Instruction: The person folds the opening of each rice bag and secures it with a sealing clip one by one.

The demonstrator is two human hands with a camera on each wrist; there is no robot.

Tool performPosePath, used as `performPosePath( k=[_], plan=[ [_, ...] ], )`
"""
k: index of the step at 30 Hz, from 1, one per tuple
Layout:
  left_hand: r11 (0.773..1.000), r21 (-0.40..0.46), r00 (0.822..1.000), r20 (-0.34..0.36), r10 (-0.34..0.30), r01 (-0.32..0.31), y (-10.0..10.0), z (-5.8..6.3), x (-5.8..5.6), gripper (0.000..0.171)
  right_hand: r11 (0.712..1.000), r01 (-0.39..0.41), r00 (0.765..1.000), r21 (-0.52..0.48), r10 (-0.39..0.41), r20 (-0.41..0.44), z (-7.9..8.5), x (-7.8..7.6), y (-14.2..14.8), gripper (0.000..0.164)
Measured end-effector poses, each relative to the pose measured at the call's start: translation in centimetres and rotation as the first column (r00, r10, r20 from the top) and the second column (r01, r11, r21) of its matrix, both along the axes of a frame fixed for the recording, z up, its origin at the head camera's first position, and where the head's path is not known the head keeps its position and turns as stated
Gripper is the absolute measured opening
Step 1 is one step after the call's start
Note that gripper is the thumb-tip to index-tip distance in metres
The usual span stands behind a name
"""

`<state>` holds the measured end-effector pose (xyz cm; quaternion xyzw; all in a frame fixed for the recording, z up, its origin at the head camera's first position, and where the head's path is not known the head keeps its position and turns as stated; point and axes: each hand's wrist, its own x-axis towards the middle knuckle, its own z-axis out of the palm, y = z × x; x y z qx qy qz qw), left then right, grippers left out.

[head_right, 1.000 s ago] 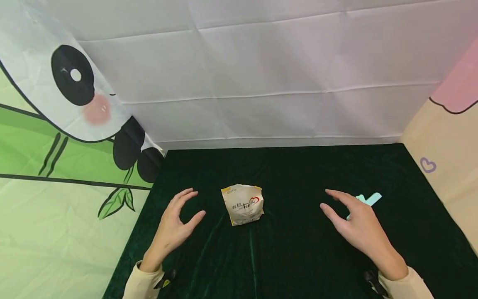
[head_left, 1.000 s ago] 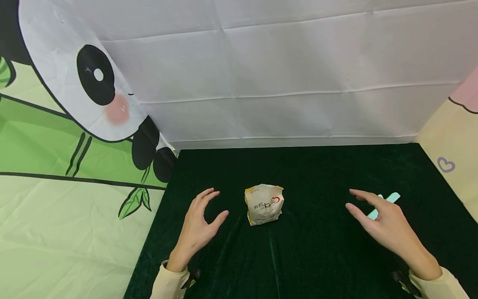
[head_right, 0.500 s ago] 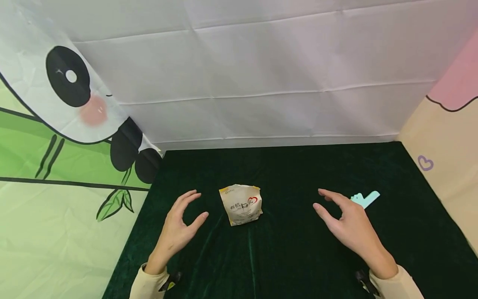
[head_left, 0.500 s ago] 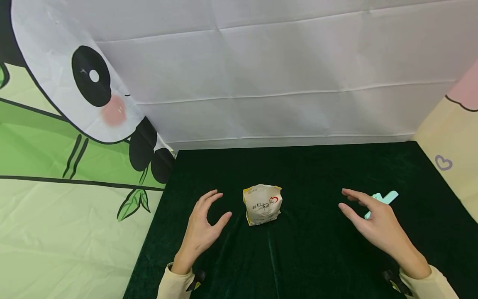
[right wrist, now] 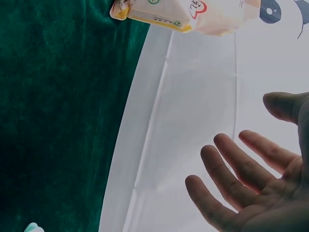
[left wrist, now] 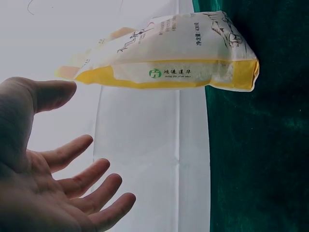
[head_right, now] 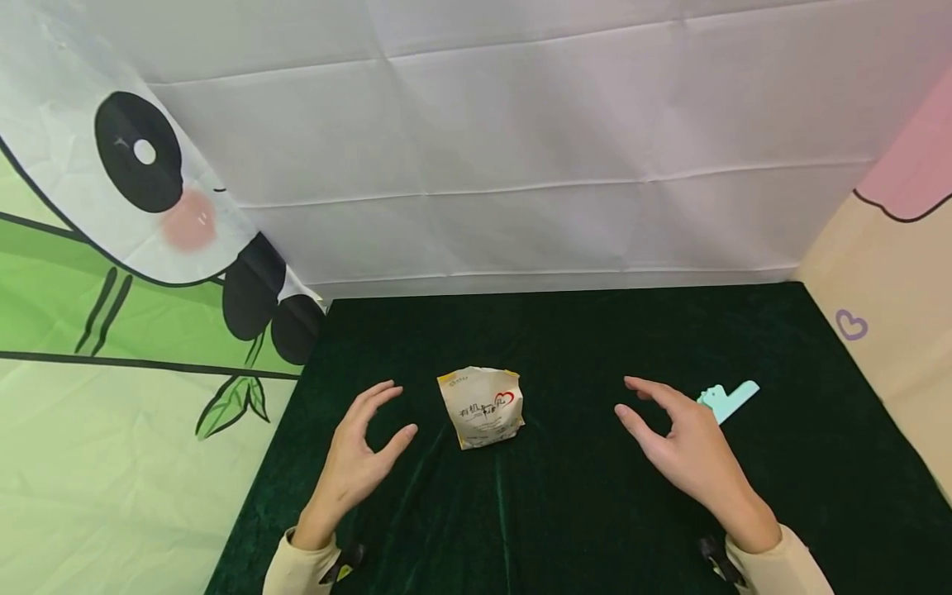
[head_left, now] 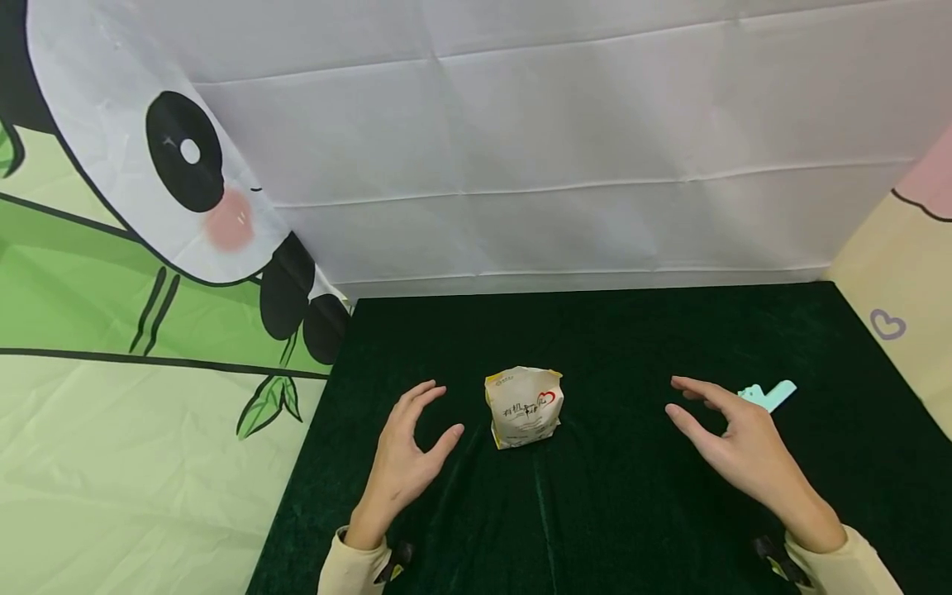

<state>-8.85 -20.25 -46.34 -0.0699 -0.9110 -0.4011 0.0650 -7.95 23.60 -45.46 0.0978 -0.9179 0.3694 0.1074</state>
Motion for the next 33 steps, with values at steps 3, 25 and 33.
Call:
performPosePath(
  k=[3,25,33],
  plan=[
    [1.000,0.000,1.000,-0.005,0.002,-0.002,0.1,-0.1,0.0,0.054,1.000,0.003,1.000,0.005,-0.003,0.004,0.1,0.0,-0.3,0.041],
    [0.998,0.068,1.000,0.013,-0.016,0.015,1.3,-0.7,0.1,0.054,0.999,-0.031,0.999,-0.027,0.032,0.011,0.9,-0.5,-2.3,0.040],
    [0.997,0.069,1.000,0.007,-0.014,0.014,1.5,-0.8,0.2,0.053,0.998,-0.054,0.998,-0.034,0.055,0.008,0.8,-0.8,-2.7,0.039]
  ],
)
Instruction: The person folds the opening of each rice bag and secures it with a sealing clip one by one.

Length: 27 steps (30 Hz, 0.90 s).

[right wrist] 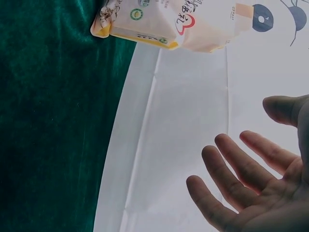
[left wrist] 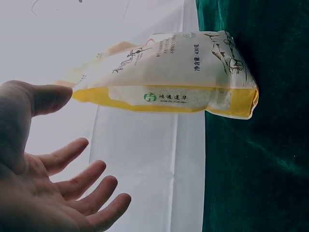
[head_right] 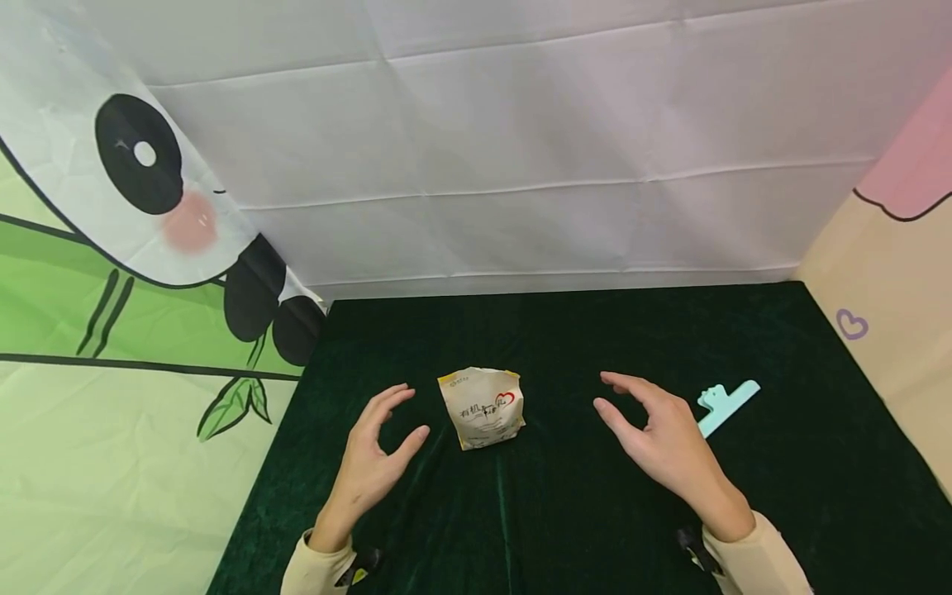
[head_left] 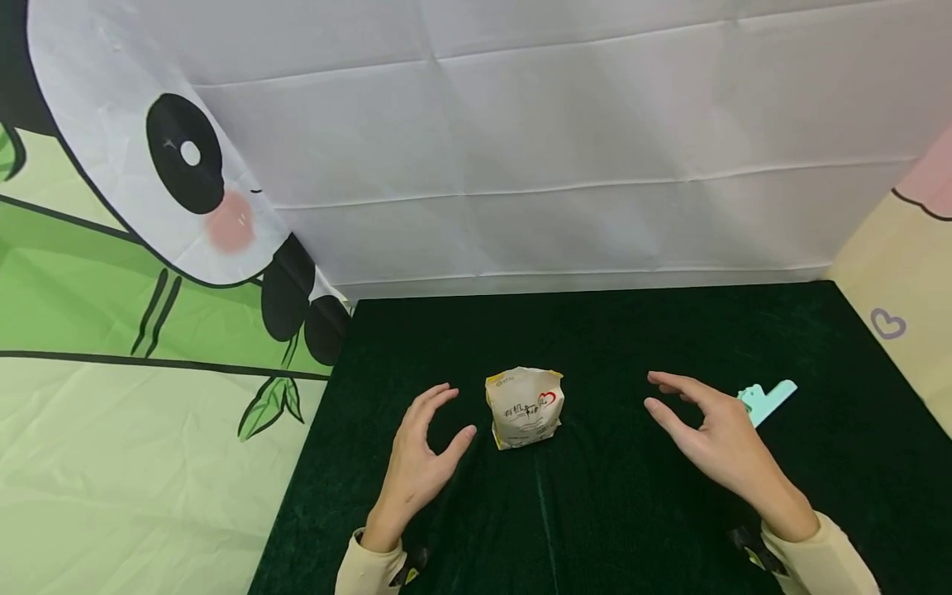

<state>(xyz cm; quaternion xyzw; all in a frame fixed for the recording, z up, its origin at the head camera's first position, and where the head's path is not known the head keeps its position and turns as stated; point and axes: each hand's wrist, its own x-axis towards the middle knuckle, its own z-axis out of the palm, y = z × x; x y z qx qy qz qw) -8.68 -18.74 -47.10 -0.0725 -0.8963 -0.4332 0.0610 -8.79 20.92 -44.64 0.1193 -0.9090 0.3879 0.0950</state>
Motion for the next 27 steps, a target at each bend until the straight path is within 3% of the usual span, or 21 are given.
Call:
performPosePath(
  k=[27],
  plan=[
    [1.000,0.005,1.000,0.005,-0.007,0.007,0.8,-0.4,0.0,0.051,1.000,-0.010,1.000,-0.005,0.011,0.017,0.1,-0.1,-1.6,0.040]
  ],
)
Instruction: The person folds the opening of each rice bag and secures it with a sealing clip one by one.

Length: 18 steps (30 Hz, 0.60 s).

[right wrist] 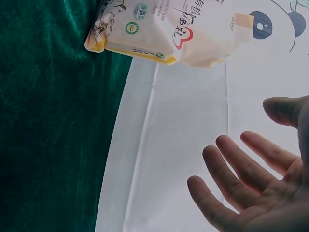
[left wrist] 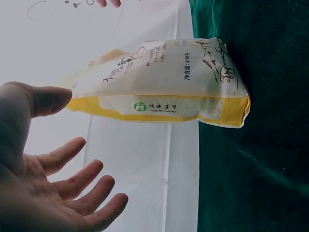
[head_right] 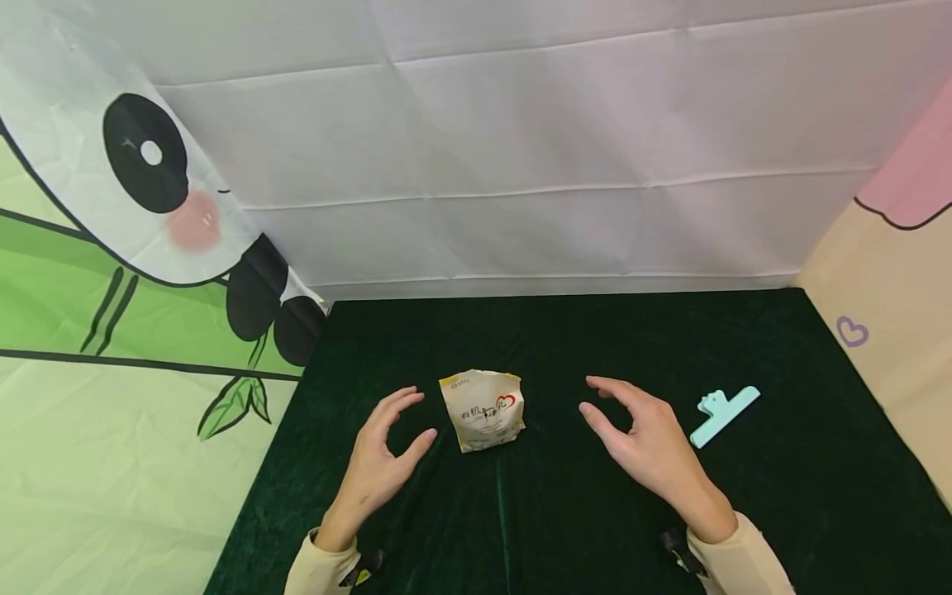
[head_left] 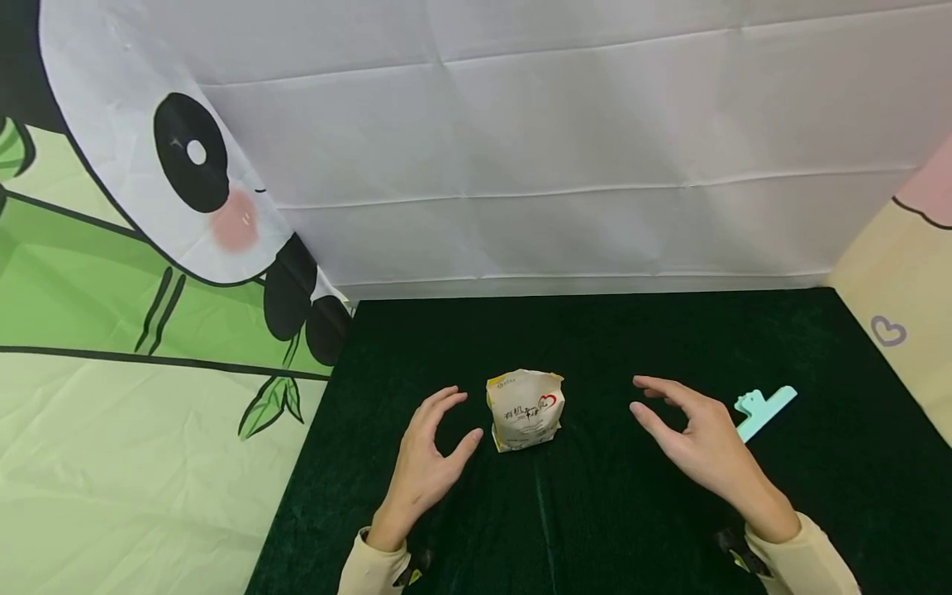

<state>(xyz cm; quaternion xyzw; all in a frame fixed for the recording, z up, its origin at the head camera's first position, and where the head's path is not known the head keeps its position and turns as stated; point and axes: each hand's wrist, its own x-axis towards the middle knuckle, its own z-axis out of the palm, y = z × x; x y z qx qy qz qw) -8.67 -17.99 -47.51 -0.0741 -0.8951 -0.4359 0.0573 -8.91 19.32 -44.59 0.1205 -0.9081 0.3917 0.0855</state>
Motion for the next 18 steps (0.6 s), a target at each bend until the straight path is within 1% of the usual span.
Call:
performPosePath(
  k=[11,18],
  plan=[
    [1.000,-0.018,0.999,-0.039,-0.015,0.014,0.03,-0.32,-0.23,0.050,1.000,0.008,0.999,-0.011,-0.009,-0.032,0.03,-0.14,-0.59,0.039],
    [1.000,-0.013,0.999,-0.052,-0.008,0.007,0.07,-0.37,-0.17,0.049,1.000,0.002,0.999,-0.017,-0.003,-0.032,-0.01,-0.22,-0.95,0.038]
  ],
)
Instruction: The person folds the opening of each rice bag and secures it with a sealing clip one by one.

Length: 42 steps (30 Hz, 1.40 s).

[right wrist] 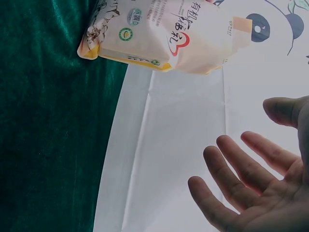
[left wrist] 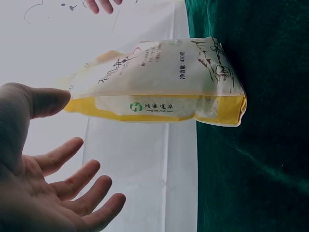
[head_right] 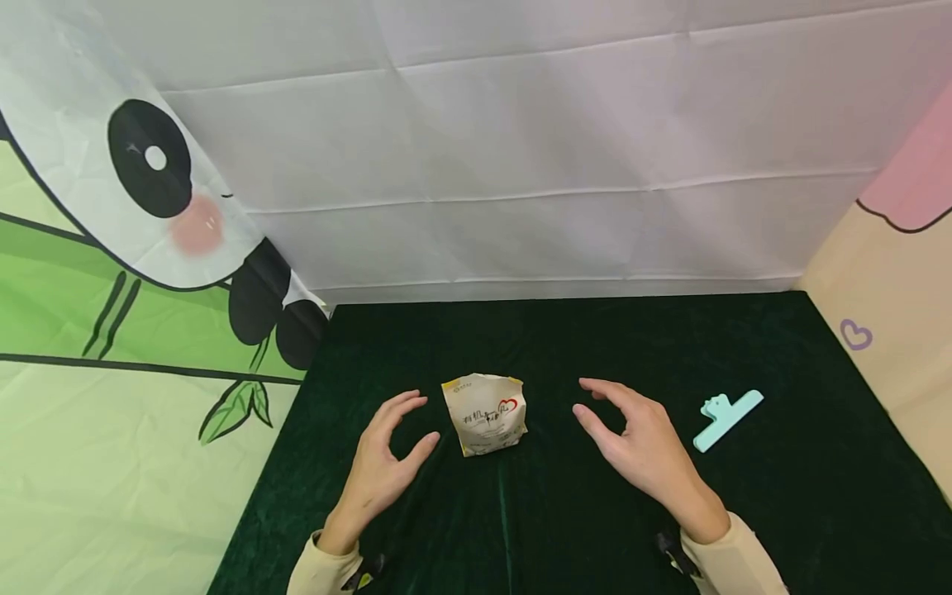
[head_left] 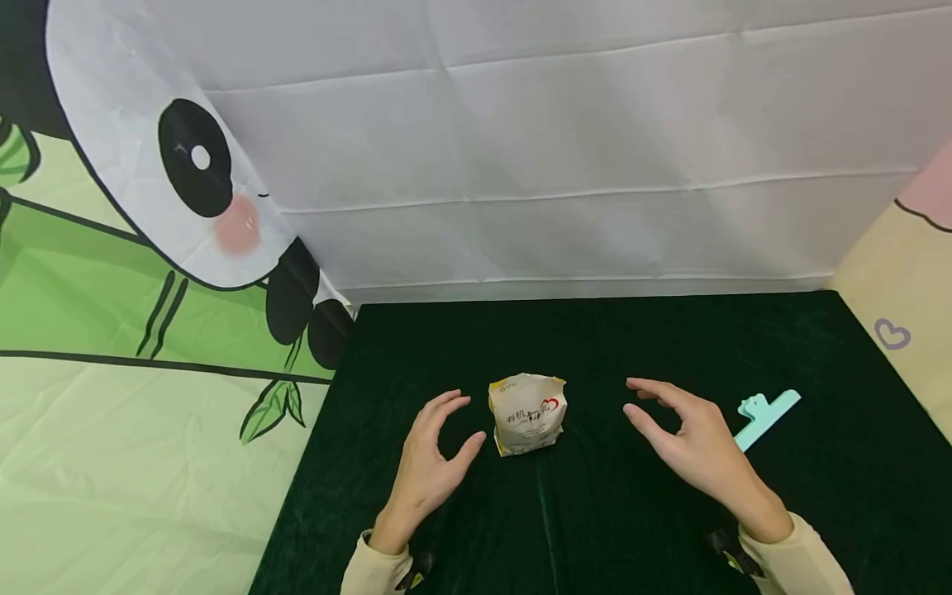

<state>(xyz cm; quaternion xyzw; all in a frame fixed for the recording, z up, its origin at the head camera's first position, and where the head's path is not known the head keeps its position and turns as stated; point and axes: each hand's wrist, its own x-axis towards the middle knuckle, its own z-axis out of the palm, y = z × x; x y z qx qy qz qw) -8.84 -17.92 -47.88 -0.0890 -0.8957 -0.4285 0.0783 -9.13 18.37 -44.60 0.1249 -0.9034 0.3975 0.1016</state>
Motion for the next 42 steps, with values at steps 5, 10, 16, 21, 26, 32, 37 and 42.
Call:
performPosePath(
  k=[5,10,16,21,26,32,37,42],
  plan=[
    [1.000,0.010,1.000,-0.001,-0.001,0.001,0.2,0.2,0.0,0.048,1.000,0.004,1.000,0.009,-0.004,-0.007,-0.1,0.0,-0.1,0.037],
    [1.000,0.015,1.000,-0.003,-0.002,0.002,0.3,0.4,-0.2,0.048,1.000,0.006,1.000,0.007,-0.006,0.003,-0.2,0.0,-0.4,0.037],
    [1.000,0.013,1.000,0.003,-0.004,0.004,0.3,0.4,-0.2,0.048,1.000,-0.015,1.000,-0.018,0.015,0.011,-0.1,0.0,-0.8,0.038],
    [1.000,0.020,1.000,0.007,-0.008,0.008,0.3,0.4,-0.3,0.048,1.000,-0.017,1.000,-0.019,0.017,0.006,0.0,0.0,-1.1,0.038],
    [0.999,0.032,1.000,-0.003,-0.008,0.008,0.4,0.5,-0.4,0.047,1.000,-0.018,0.999,0.000,0.018,-0.030,0.0,-0.2,-1.4,0.037],
    [0.999,0.051,1.000,-0.005,-0.016,0.016,0.4,0.6,-0.5,0.047,0.999,-0.032,0.999,-0.014,0.032,-0.028,0.1,-0.5,-1.5,0.037],
    [0.998,0.059,1.000,-0.005,-0.019,0.019,0.4,0.6,-0.6,0.046,0.999,-0.042,0.999,-0.014,0.042,-0.026,0.2,-0.7,-1.7,0.036],
    [0.998,0.062,1.000,-0.010,-0.025,0.025,0.5,0.7,-0.7,0.045,0.999,-0.053,0.999,-0.011,0.052,-0.015,0.2,-0.8,-1.9,0.037]
  ],
)
